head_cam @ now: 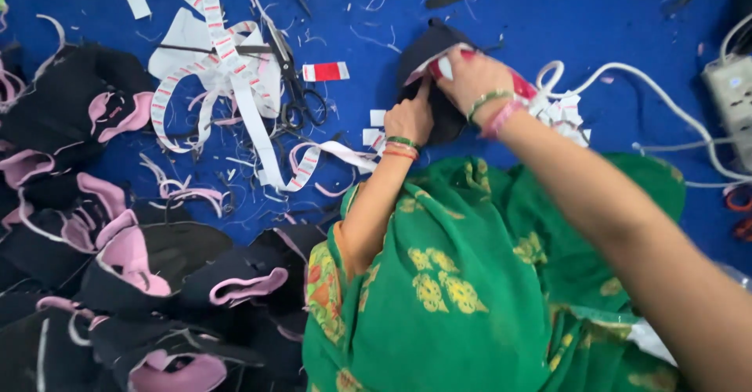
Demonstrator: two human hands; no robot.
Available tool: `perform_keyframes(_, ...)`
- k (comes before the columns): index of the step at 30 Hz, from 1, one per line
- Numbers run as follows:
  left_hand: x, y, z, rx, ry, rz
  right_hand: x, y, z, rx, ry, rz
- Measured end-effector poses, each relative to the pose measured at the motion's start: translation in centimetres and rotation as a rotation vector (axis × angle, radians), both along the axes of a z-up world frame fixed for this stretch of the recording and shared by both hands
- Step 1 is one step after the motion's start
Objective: Ironing size and brand labels onto internal shoe upper components.
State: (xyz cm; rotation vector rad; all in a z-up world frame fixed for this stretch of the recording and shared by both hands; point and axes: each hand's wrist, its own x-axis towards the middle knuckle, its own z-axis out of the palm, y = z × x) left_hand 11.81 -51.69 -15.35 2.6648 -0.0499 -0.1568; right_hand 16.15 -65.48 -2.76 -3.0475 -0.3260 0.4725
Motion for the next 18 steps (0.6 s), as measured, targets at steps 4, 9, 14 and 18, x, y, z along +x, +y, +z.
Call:
perform_keyframes(4, 0.0, -0.1, -0.6, -0.005, -0.011, 0.059, 1.4, 0.2, -0.3, 0.022, -0.082, 0.044)
perform_keyframes(9, -0.1, 0.4, 0.1, 0.058, -0.001, -0.026, 0.1, -0.3, 2.2, -0.006, 0.030, -0.059)
perform_keyframes(14, 0.0, 0.7, 0.1, 0.096, 0.006, -0.102, -0.1, -1.0, 4.6, -0.065, 0.072, -0.073)
perform_keyframes(18, 0.0, 1.0, 0.9, 0.079, 0.029, -0.082, 0.4, 0.6, 4.2, -0.016, 0.041, -0.091)
